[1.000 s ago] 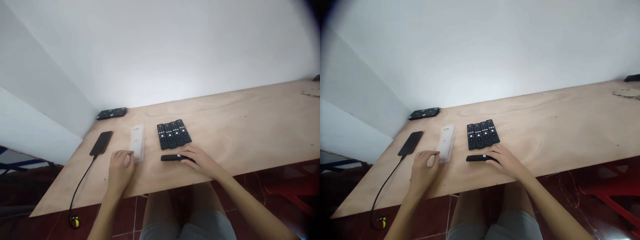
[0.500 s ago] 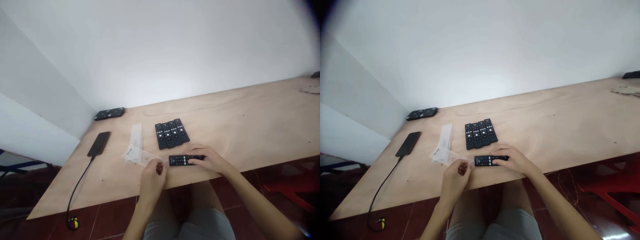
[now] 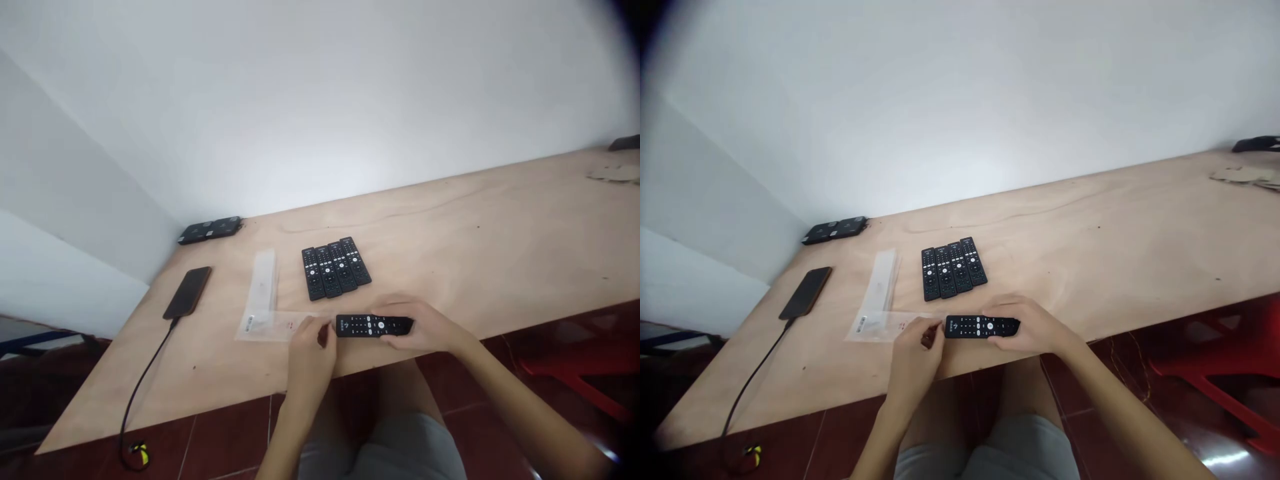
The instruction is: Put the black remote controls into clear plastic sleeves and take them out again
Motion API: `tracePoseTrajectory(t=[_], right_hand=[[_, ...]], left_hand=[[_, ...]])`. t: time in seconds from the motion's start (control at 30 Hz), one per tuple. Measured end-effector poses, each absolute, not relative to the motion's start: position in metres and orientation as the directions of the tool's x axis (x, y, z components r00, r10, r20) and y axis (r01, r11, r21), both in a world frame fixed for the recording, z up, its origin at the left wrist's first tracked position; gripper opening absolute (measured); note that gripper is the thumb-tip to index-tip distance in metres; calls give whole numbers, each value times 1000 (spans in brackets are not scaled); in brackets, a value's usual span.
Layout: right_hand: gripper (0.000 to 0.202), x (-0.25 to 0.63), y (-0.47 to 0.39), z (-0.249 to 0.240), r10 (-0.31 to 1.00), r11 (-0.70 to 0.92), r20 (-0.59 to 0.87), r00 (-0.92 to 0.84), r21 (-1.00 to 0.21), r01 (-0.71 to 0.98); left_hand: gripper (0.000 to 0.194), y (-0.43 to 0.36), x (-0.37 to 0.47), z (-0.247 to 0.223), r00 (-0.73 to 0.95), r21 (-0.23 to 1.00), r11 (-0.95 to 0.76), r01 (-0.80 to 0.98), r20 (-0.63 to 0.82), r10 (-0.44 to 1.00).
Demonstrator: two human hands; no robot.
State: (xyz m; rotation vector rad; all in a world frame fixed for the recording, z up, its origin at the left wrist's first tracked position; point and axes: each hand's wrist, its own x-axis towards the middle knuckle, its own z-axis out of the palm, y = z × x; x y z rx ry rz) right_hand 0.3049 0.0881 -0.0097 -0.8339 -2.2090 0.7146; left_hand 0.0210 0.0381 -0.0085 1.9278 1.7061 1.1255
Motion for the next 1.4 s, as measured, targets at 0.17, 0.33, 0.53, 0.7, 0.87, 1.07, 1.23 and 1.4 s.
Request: tracePoseTrajectory(t=[0.17,0.33,0.53,0.7,0.87,1.07,1.23,1.4], right_hand=[[47,301,88,-8,719,647,365,-591,-661,379],[44,300,88,-8,722,649,357,-593,-646,402],[49,300,91,-6,723,627,323,-610,-678,385],[52,294,93,-3,726,614,306,-615,-690,382],[50,286,94,1,719,616,296,-629,-690,379],[57,270,98,7,693,631,287,-661,-684,366],[55,266,105,5,667,641,287,-688,-692,333],[51,271,104,0,676,649,321,-663,-686,329]], left_hand=[[18,33,22,-6,-11,758,-229,611,297,955],[20,28,16,-1,89,789,-264,556,259,962],[60,43,-20,21,418,593,-492,637,271,867],[60,62,-34,22,528,585,-560,586,249,812],[52,64,-28,12,543,620,-596,511,306,782],[52,66,-17,-1,537,607,-629,486,360,763],[62,65,-20,6,507,596,-603,530,347,789],[63,57,-31,21,478,607,-524,598,255,841]])
